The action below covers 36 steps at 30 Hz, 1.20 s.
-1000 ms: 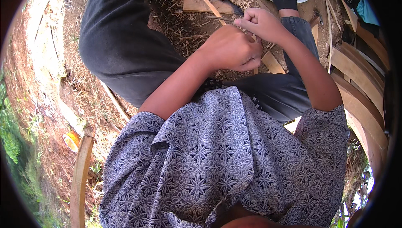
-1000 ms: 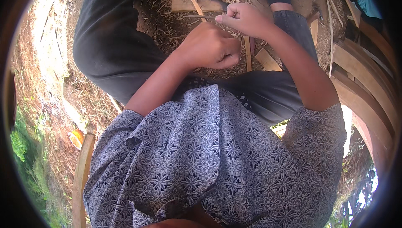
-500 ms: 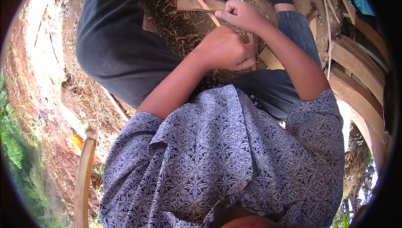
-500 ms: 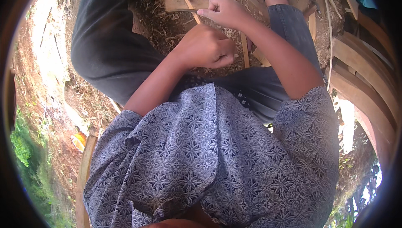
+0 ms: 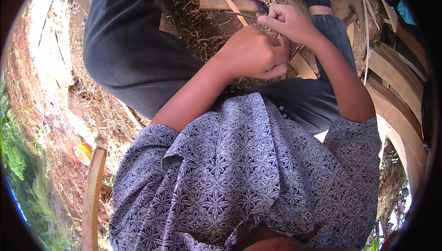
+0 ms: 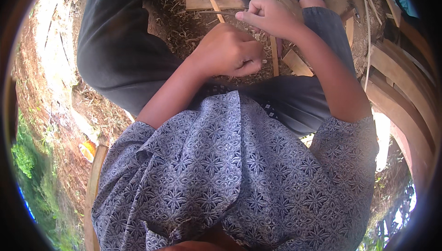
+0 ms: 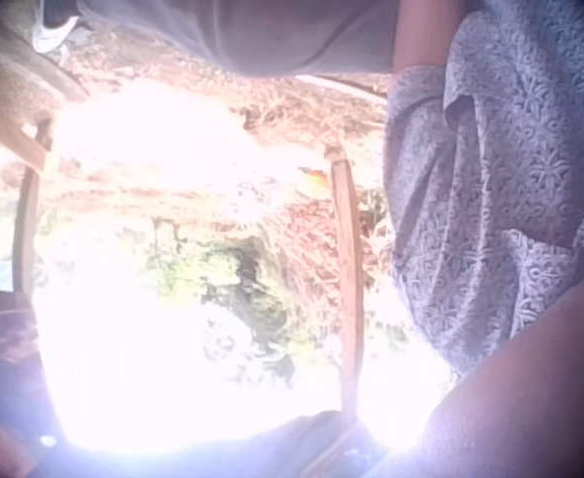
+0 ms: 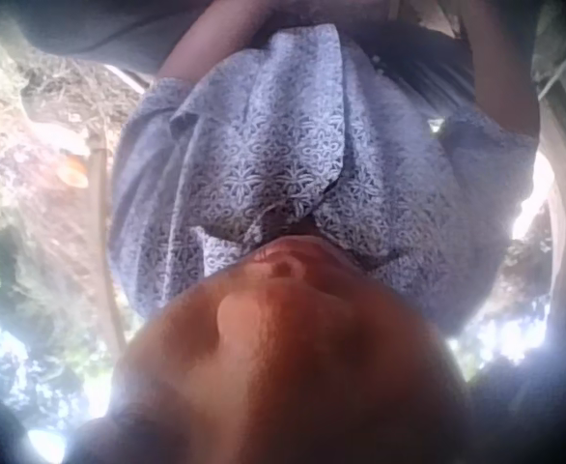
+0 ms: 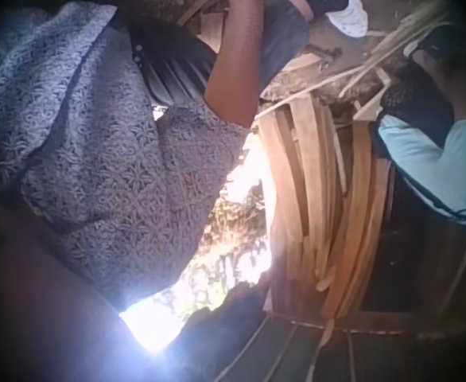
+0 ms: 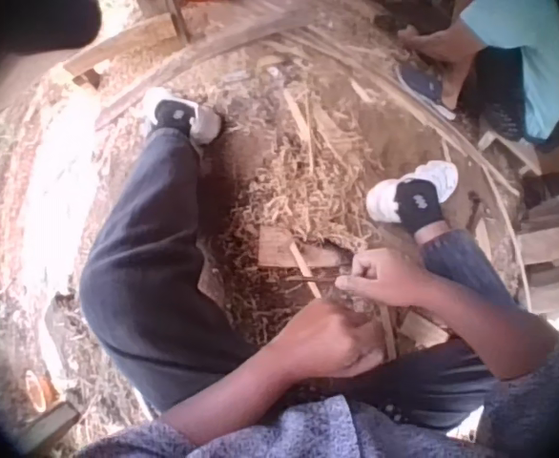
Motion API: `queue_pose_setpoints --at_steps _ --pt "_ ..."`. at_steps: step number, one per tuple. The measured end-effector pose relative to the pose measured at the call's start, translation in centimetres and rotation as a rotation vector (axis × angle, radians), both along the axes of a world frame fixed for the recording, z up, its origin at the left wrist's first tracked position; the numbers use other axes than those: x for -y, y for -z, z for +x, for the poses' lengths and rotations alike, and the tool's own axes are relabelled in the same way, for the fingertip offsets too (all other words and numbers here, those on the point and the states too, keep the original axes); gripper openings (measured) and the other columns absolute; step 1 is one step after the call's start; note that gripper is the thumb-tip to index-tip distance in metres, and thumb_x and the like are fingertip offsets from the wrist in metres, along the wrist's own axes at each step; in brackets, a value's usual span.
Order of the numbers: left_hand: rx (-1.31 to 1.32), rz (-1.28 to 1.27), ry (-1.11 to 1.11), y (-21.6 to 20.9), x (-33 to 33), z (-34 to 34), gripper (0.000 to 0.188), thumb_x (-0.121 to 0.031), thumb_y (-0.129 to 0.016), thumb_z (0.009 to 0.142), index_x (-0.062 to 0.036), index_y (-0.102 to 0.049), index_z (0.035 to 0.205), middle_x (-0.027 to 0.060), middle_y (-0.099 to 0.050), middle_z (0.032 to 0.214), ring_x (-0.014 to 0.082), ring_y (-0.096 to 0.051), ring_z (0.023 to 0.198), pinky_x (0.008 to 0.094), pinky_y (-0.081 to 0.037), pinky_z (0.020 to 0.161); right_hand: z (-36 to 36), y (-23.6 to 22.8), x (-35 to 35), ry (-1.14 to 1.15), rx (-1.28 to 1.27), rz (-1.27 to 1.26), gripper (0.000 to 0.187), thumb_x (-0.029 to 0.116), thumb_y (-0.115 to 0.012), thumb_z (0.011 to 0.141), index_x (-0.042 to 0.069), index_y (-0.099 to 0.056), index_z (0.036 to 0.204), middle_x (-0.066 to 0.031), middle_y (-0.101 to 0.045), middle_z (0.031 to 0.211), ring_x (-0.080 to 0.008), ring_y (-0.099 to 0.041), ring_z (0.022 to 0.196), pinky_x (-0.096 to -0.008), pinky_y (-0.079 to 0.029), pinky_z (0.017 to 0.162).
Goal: The person sits cross-legged on the ground and uses a knife to shave a thin wooden stick. They hold the stick with their left hand and carefully scrape the surface with the knife in their right hand, producing wood shavings. The person occasionally pauses to inspect the stick before continuing the shaving process.
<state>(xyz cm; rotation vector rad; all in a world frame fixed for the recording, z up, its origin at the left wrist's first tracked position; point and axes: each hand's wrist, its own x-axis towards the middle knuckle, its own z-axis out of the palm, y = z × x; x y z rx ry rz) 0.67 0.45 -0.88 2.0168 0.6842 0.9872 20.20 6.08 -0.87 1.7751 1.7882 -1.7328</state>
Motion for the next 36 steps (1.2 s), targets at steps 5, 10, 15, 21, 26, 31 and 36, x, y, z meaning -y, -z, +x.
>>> queue_pose_setpoints --at_steps 5,10,15,21,26,31,36 --pt "0.024 0.005 0.007 0.1 -0.1 0.1 0.014 -0.017 -0.073 0.076 -0.0139 -0.062 0.068 0.0024 -0.058 0.057 0.0248 -0.063 0.054 0.0401 -0.049 0.049 -0.3 0.4 0.5 -0.042 0.047 0.046 0.041 0.04 -0.073 0.095 0.009 -0.055 0.076 0.0054 -0.051 0.058 -0.0019 -0.045 0.053 -0.0236 -0.034 0.049" --pt "0.002 0.039 -0.022 -0.2 0.1 -0.3 0.013 -0.017 -0.073 0.076 -0.0143 -0.062 0.068 0.0022 -0.057 0.057 0.0246 -0.062 0.053 0.0397 -0.048 0.049 -0.9 1.0 1.0 -0.033 0.044 0.121 0.044 0.043 -0.074 0.094 0.009 -0.054 0.075 0.0072 -0.046 0.058 -0.0021 -0.039 0.055 -0.0255 -0.032 0.051" --pt "0.024 0.032 -0.041 -0.1 0.1 -0.1 0.014 -0.015 -0.073 0.074 -0.0138 -0.061 0.067 0.0028 -0.056 0.056 0.0247 -0.061 0.052 0.0394 -0.047 0.047 -1.5 2.9 1.3 0.013 0.02 0.185 0.046 0.045 -0.074 0.093 0.009 -0.054 0.074 0.0068 -0.043 0.058 -0.0034 -0.038 0.056 -0.0264 -0.033 0.051" --pt "0.03 0.041 -0.013 0.1 0.0 0.4 0.014 -0.012 -0.072 0.071 -0.0128 -0.059 0.065 0.0036 -0.056 0.056 0.0251 -0.06 0.051 0.0386 -0.046 0.046 -2.1 8.6 -1.0 -0.047 0.191 0.336 0.053 0.058 -0.073 0.087 0.008 -0.062 0.077 -0.0041 -0.06 0.066 -0.0162 -0.058 0.062 -0.0348 -0.047 0.061" --pt "0.076 0.013 -0.046 -0.1 -0.2 0.2 0.016 -0.01 -0.071 0.069 -0.0124 -0.056 0.064 0.0033 -0.055 0.056 0.025 -0.06 0.05 0.0382 -0.046 0.046 -2.0 9.4 -0.2 0.222 0.046 0.228 0.051 0.055 -0.072 0.09 0.007 -0.06 0.078 -0.0028 -0.062 0.065 -0.0124 -0.059 0.06 -0.0313 -0.047 0.057" --pt "0.103 0.052 -0.092 0.1 -0.1 0.2 0.019 -0.008 -0.072 0.069 -0.0117 -0.054 0.063 0.0038 -0.056 0.056 0.0253 -0.06 0.05 0.0377 -0.046 0.046 -0.1 3.3 2.1 0.148 -0.101 -0.003 0.044 0.047 -0.072 0.094 0.009 -0.056 0.079 0.0015 -0.057 0.061 -0.0059 -0.052 0.053 -0.0252 -0.04 0.047" --pt "0.165 0.082 -0.226 0.2 0.0 0.2 0.026 -0.004 -0.072 0.072 -0.0103 -0.05 0.061 0.0041 -0.052 0.053 0.0255 -0.057 0.047 0.0369 -0.044 0.044 -0.3 -0.2 2.7 0.125 -0.029 -0.054 0.041 0.042 -0.071 0.097 0.009 -0.054 0.078 0.0065 -0.049 0.061 -0.0021 -0.041 0.056 -0.0245 -0.032 0.05"
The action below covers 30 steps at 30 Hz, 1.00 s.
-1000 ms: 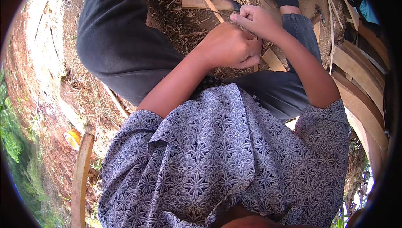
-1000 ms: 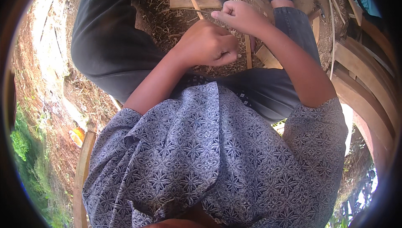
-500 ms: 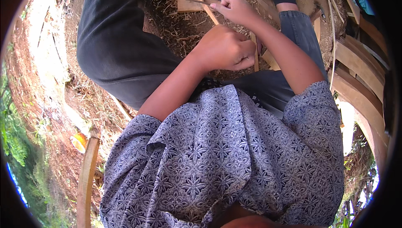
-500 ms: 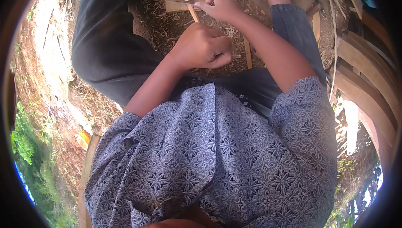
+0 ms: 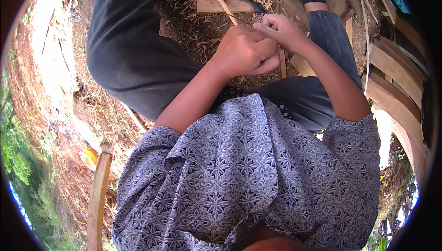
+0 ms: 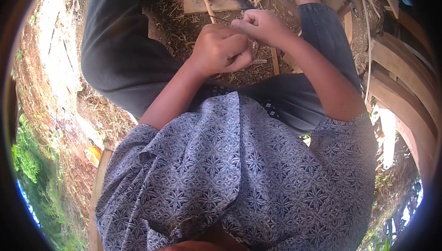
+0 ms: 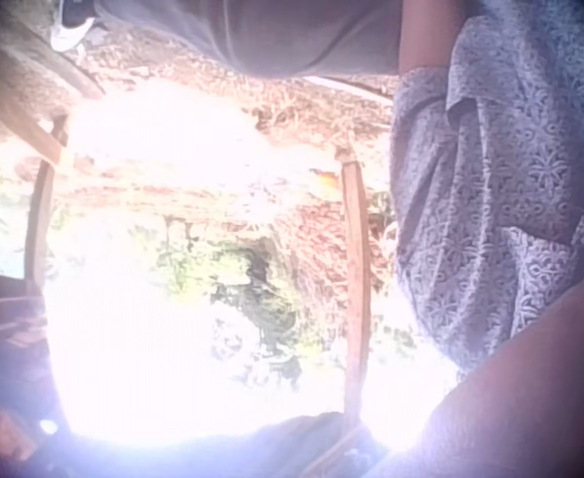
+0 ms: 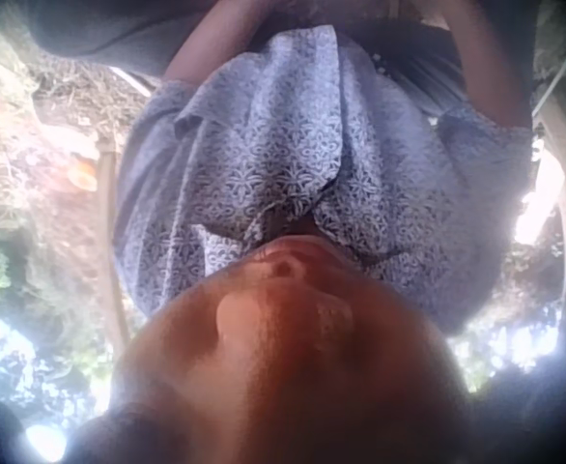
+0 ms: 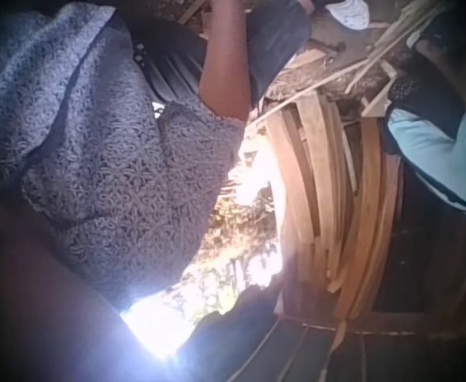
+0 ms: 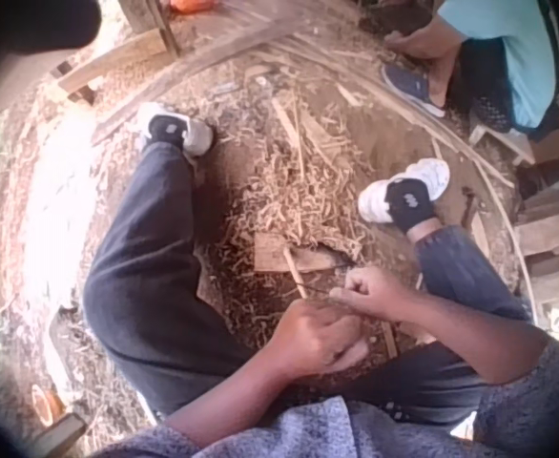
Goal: The person sits cross-legged on the ground and uses a knife to shave a thin wooden stick. They hold the stick with their left hand and carefully scrape the surface with the knife in their right hand, producing wood shavings. The person occasionally pauses to inspect the stick before continuing the shaving process.
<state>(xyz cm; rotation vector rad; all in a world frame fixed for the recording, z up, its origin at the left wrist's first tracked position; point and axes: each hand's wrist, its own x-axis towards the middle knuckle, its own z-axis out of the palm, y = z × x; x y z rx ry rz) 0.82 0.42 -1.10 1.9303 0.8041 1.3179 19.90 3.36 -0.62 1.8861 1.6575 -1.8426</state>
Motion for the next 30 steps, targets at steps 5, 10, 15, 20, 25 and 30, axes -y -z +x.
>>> queue_pose_setpoints --at_steps 5,10,15,20,25,30 --pt "0.054 -0.005 -0.059 -0.4 -0.3 -0.3 0.031 -0.002 -0.071 0.073 -0.0099 -0.046 0.058 0.004 -0.048 0.051 0.0246 -0.052 0.044 0.0368 -0.042 0.042 0.2 2.3 0.2 -0.046 -0.03 0.139 0.047 0.05 -0.072 0.093 0.007 -0.057 0.078 0.0023 -0.054 0.06 -0.0059 -0.047 0.057 -0.0273 -0.038 0.052" --pt "0.046 0.007 -0.08 -0.2 -0.3 -0.1 0.031 -0.001 -0.071 0.073 -0.01 -0.046 0.058 0.0038 -0.047 0.051 0.0234 -0.052 0.043 0.0356 -0.041 0.042 -0.5 2.6 0.4 -0.021 -0.023 0.161 0.047 0.049 -0.072 0.093 0.007 -0.058 0.077 0.0015 -0.053 0.061 -0.0063 -0.046 0.058 -0.0275 -0.038 0.052" --pt "0.033 0.001 -0.079 -0.5 -0.6 -0.2 0.032 0.0 -0.071 0.073 -0.0101 -0.046 0.058 0.0034 -0.046 0.05 0.0229 -0.051 0.042 0.0349 -0.041 0.041 -0.7 4.0 0.6 0.029 -0.064 0.209 0.048 0.05 -0.073 0.092 0.006 -0.058 0.076 -0.0008 -0.054 0.062 -0.0088 -0.047 0.058 -0.0293 -0.04 0.054" --pt "0.061 0.053 -0.051 0.1 -0.2 1.0 0.033 0.001 -0.071 0.074 -0.0095 -0.044 0.057 0.0043 -0.045 0.049 0.0229 -0.05 0.04 0.0348 -0.04 0.041 -2.0 7.1 -0.6 -0.02 0.02 0.34 0.05 0.051 -0.074 0.091 0.006 -0.059 0.077 -0.0047 -0.057 0.065 -0.0135 -0.051 0.059 -0.0332 -0.045 0.057" --pt "0.024 -0.017 -0.052 -0.6 -0.7 0.5 0.034 0.001 -0.071 0.074 -0.009 -0.043 0.057 0.0054 -0.045 0.05 0.0232 -0.051 0.041 0.0355 -0.039 0.042 -2.0 6.8 -1.2 -0.038 0.047 0.355 0.05 0.053 -0.074 0.09 0.006 -0.061 0.078 -0.0058 -0.06 0.068 -0.0157 -0.055 0.062 -0.034 -0.047 0.06" --pt "0.012 -0.033 -0.072 0.1 -0.9 0.3 0.034 0.001 -0.07 0.076 -0.008 -0.044 0.058 0.0064 -0.046 0.051 0.0233 -0.05 0.042 0.036 -0.039 0.043 -3.3 7.7 -2.1 -0.039 0.096 0.425 0.052 0.057 -0.073 0.088 0.006 -0.066 0.082 -0.0079 -0.065 0.074 -0.019 -0.061 0.067 -0.0357 -0.049 0.063"
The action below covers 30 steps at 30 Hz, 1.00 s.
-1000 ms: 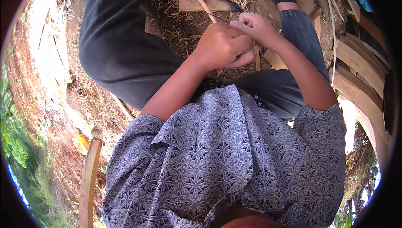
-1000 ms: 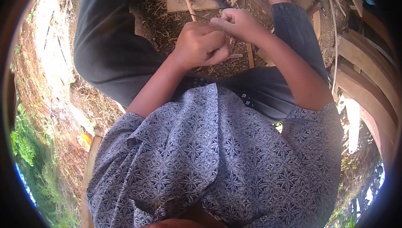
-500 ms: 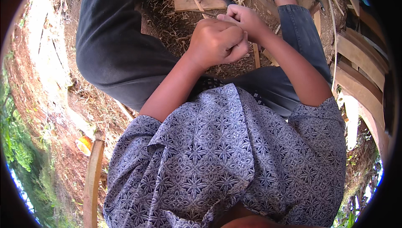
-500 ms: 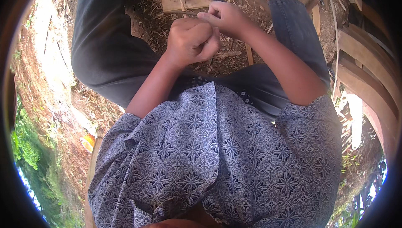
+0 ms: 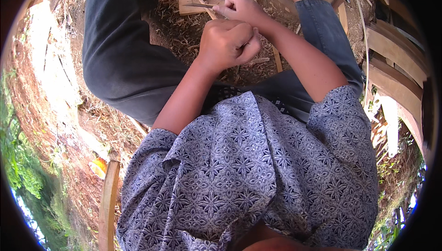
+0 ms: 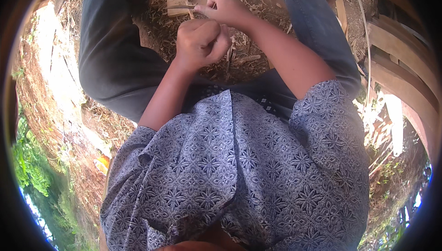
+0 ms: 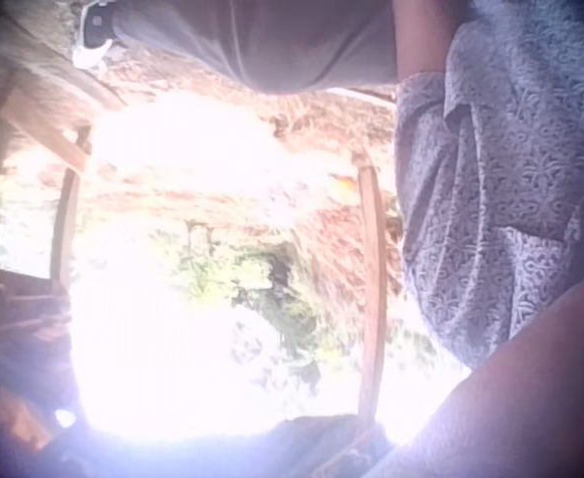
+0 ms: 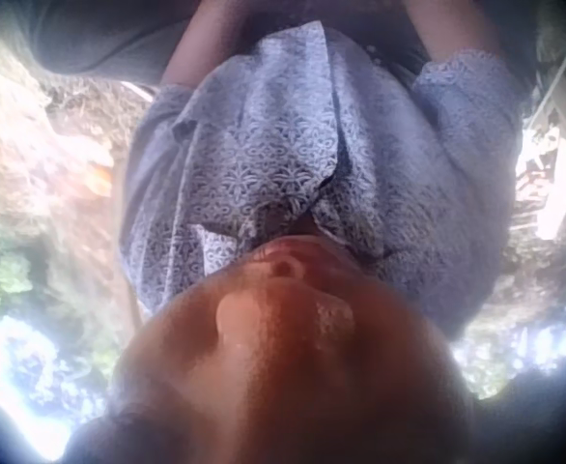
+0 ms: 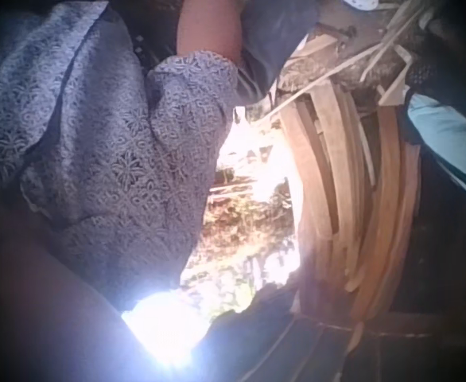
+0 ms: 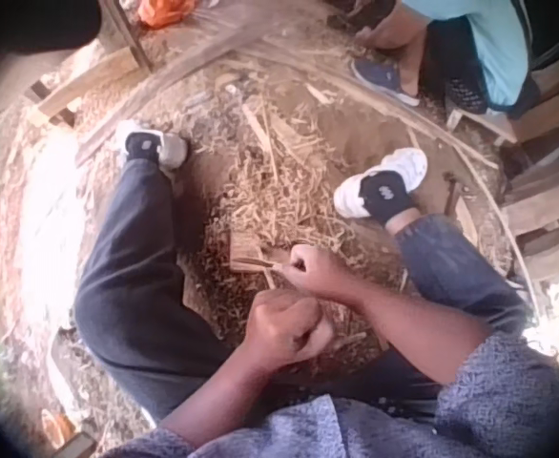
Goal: The person sits cross-legged on the ground and uses a knife to shave a thin wooden stick. They hold the stick with their left hand and carefully scrape the surface with the knife in their right hand, producing wood shavings. The person occasionally pauses to inspect the stick before continuing the shaving process.
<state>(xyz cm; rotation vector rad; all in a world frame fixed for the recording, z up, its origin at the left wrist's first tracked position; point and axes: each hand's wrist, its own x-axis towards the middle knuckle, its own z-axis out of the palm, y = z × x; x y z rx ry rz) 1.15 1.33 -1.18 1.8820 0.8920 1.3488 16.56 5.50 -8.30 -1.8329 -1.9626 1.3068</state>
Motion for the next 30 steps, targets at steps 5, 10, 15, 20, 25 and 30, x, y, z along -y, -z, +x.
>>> queue_pose_setpoints --at_steps 5,10,15,20,25,30 --pt "-0.006 -0.079 -0.063 0.0 -0.6 -0.8 0.035 0.001 -0.068 0.08 -0.0057 -0.043 0.058 0.0083 -0.045 0.051 0.023 -0.047 0.041 0.0352 -0.038 0.044 -0.7 1.0 -0.9 0.024 -0.035 -0.003 0.054 0.059 -0.073 0.087 0.005 -0.065 0.081 -0.0083 -0.065 0.075 -0.0185 -0.062 0.068 -0.0359 -0.049 0.063" --pt "0.066 -0.107 -0.131 -0.9 -0.9 -1.8 0.034 -0.003 -0.069 0.082 -0.0049 -0.045 0.058 0.0081 -0.045 0.051 0.0227 -0.046 0.041 0.0344 -0.038 0.044 -0.7 0.0 0.2 0.08 -0.084 -0.189 0.052 0.056 -0.067 0.093 0.004 -0.065 0.089 -0.0066 -0.063 0.074 -0.0162 -0.06 0.06 -0.0323 -0.049 0.056" --pt "0.28 -0.31 -0.18 -1.3 -1.4 -4.0 0.039 -0.013 -0.058 0.095 -0.0038 -0.041 0.062 -0.0004 -0.04 0.055 0.0084 -0.035 0.051 0.0289 -0.026 0.047 -1.7 -5.0 0.7 0.329 -0.279 -0.713 0.048 0.051 -0.051 0.104 0.005 -0.056 0.116 -0.0035 -0.06 0.076 -0.0121 -0.056 0.058 -0.027 -0.047 0.052" --pt "0.643 -0.561 -0.149 -0.8 -3.0 -5.4 0.049 -0.038 -0.051 0.096 -0.0115 -0.027 0.064 -0.0019 -0.023 0.057 0.0097 -0.021 0.052 0.0303 -0.019 0.049 -1.6 -4.4 1.8 0.295 -0.272 -0.508 0.04 0.043 -0.056 0.104 0.007 -0.053 0.123 -0.0041 -0.064 0.083 -0.0104 -0.058 0.064 -0.0267 -0.048 0.056" --pt "0.606 -0.554 -0.064 -0.9 -3.3 -5.1 0.05 -0.039 -0.051 0.097 -0.0109 -0.028 0.063 -0.0016 -0.025 0.056 0.0088 -0.02 0.052 0.0299 -0.017 0.049 -2.2 -5.5 3.6 0.112 -0.129 -0.17 0.034 0.028 -0.056 0.104 0.009 -0.053 0.131 -0.0039 -0.07 0.091 -0.0106 -0.062 0.069 -0.0264 -0.049 0.061" --pt "0.466 -0.546 -0.014 -1.7 -3.4 -3.9 0.052 -0.044 -0.052 0.097 -0.0111 -0.028 0.064 -0.0012 -0.025 0.058 0.0094 -0.021 0.054 0.0296 -0.018 0.05 -3.3 -7.7 5.5 0.22 -0.324 -0.093 0.027 0.02 -0.049 0.107 0.009 -0.056 0.13 -0.0048 -0.071 0.094 -0.0177 -0.068 0.07 -0.0392 -0.054 0.068"
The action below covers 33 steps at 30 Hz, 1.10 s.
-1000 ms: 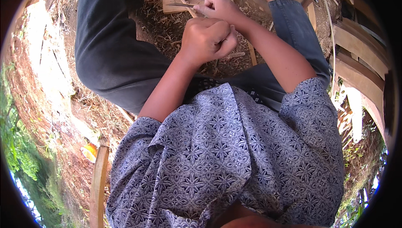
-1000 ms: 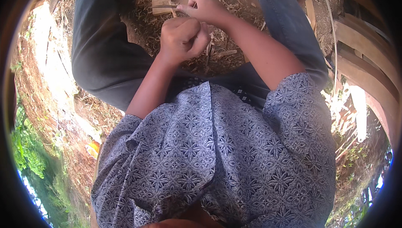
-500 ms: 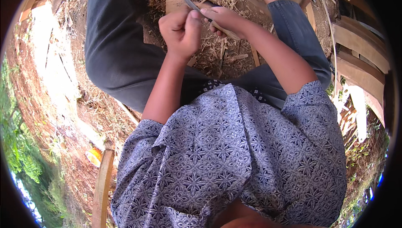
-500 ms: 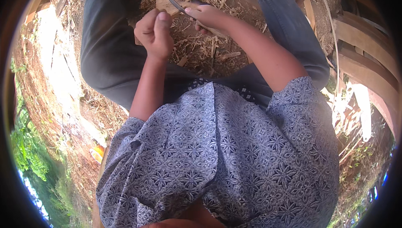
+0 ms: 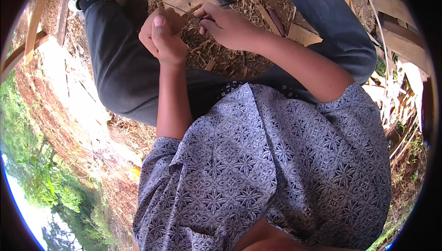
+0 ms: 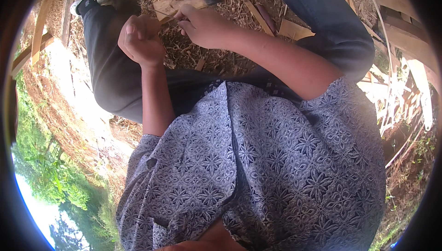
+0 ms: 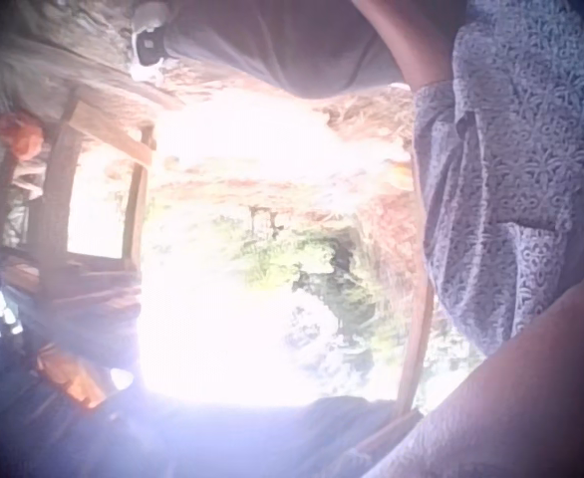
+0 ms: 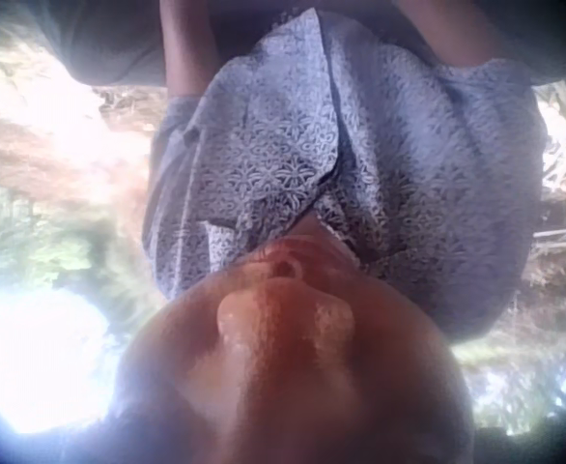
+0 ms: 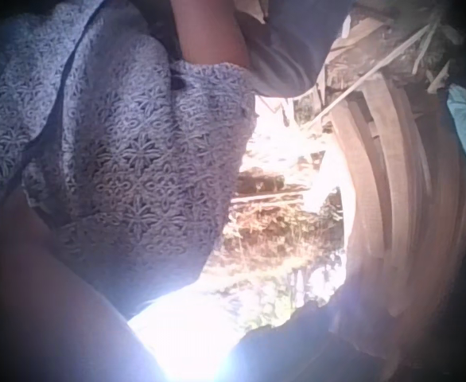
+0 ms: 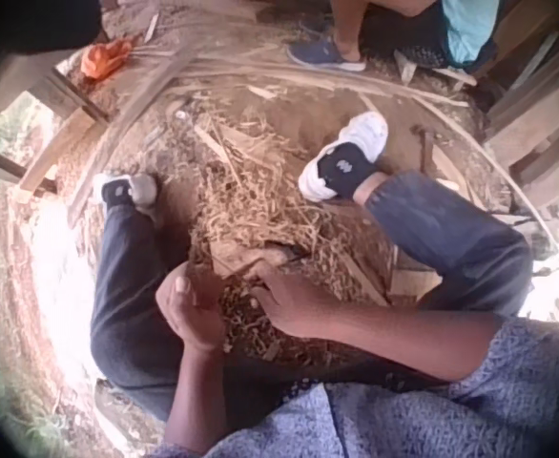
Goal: The person sits cross-legged on the ground and uses a knife to shave a thin wooden stick. They hold the stick with their left hand and carefully scrape the surface with the knife in their right hand, producing wood shavings. The person occasionally pauses to inspect the stick before continuing the shaving process.
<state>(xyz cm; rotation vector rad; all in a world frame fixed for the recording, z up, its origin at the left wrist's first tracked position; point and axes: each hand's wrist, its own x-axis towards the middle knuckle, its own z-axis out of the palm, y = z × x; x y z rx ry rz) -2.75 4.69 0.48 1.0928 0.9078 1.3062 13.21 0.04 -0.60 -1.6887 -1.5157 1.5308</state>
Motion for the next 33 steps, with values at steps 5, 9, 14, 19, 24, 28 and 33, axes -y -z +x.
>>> queue_pose_setpoints --at_steps 5,9,14,19,24,28,33 --pt "-0.052 0.031 0.063 -0.4 -0.8 0.7 0.052 -0.044 -0.051 0.097 -0.0097 -0.029 0.064 -0.0007 -0.026 0.059 0.0103 -0.024 0.053 0.0295 -0.02 0.05 0.8 2.3 0.0 0.009 0.121 0.038 0.027 0.025 -0.048 0.107 0.009 -0.058 0.127 -0.0068 -0.071 0.091 -0.0221 -0.07 0.076 -0.0392 -0.054 0.07" --pt "-0.146 0.069 0.096 -0.6 -0.8 1.7 0.052 -0.043 -0.05 0.098 -0.0081 -0.032 0.063 0.0001 -0.027 0.06 0.0117 -0.028 0.054 0.0294 -0.024 0.05 0.3 1.0 0.5 0.129 0.037 0.137 0.025 0.028 -0.051 0.106 0.011 -0.06 0.121 -0.0094 -0.069 0.086 -0.0243 -0.071 0.079 -0.0405 -0.053 0.072" --pt "-0.116 0.077 0.146 -0.5 -0.7 2.3 0.052 -0.042 -0.051 0.098 -0.0077 -0.034 0.063 0.0006 -0.029 0.06 0.012 -0.031 0.055 0.0293 -0.026 0.051 1.6 4.5 1.2 0.134 0.069 0.075 0.023 0.028 -0.052 0.105 0.01 -0.06 0.118 -0.0099 -0.067 0.081 -0.0242 -0.069 0.074 -0.0403 -0.051 0.069" --pt "-0.098 0.066 0.161 -0.4 -1.1 2.3 0.052 -0.041 -0.053 0.098 -0.0084 -0.033 0.063 0.0004 -0.029 0.059 0.0121 -0.03 0.055 0.0295 -0.024 0.051 -0.1 2.3 1.4 0.238 -0.057 0.153 0.022 0.027 -0.057 0.103 0.01 -0.059 0.117 -0.0109 -0.065 0.076 -0.0247 -0.067 0.068 -0.04 -0.05 0.066" --pt "-0.13 0.158 0.14 -0.2 -1.0 3.1 0.053 -0.038 -0.051 0.101 -0.0046 -0.036 0.063 0.0014 -0.036 0.056 0.0102 -0.032 0.051 0.0297 -0.022 0.049 2.7 10.1 2.4 0.213 0.115 0.157 0.02 0.026 -0.058 0.102 0.008 -0.061 0.11 -0.012 -0.066 0.076 -0.0282 -0.068 0.07 -0.041 -0.051 0.066" --pt "-0.092 0.094 0.15 0.0 -0.9 2.3 0.056 -0.042 -0.05 0.101 -0.0034 -0.037 0.062 0.0019 -0.037 0.056 0.0114 -0.033 0.053 0.0303 -0.023 0.049 1.9 6.1 2.1 0.241 0.072 0.016 0.025 0.03 -0.056 0.104 0.008 -0.06 0.114 -0.0119 -0.068 0.081 -0.0278 -0.069 0.073 -0.0397 -0.052 0.068" --pt "-0.341 0.237 0.312 -0.8 -0.6 1.7 0.052 -0.039 -0.051 0.099 -0.0009 -0.047 0.065 0.0048 -0.046 0.059 0.0161 -0.043 0.052 0.0331 -0.03 0.05 1.3 2.8 1.6 0.23 -0.128 0.002 0.033 0.039 -0.058 0.103 0.009 -0.062 0.116 -0.0073 -0.065 0.08 -0.0182 -0.065 0.07 -0.0366 -0.05 0.068"
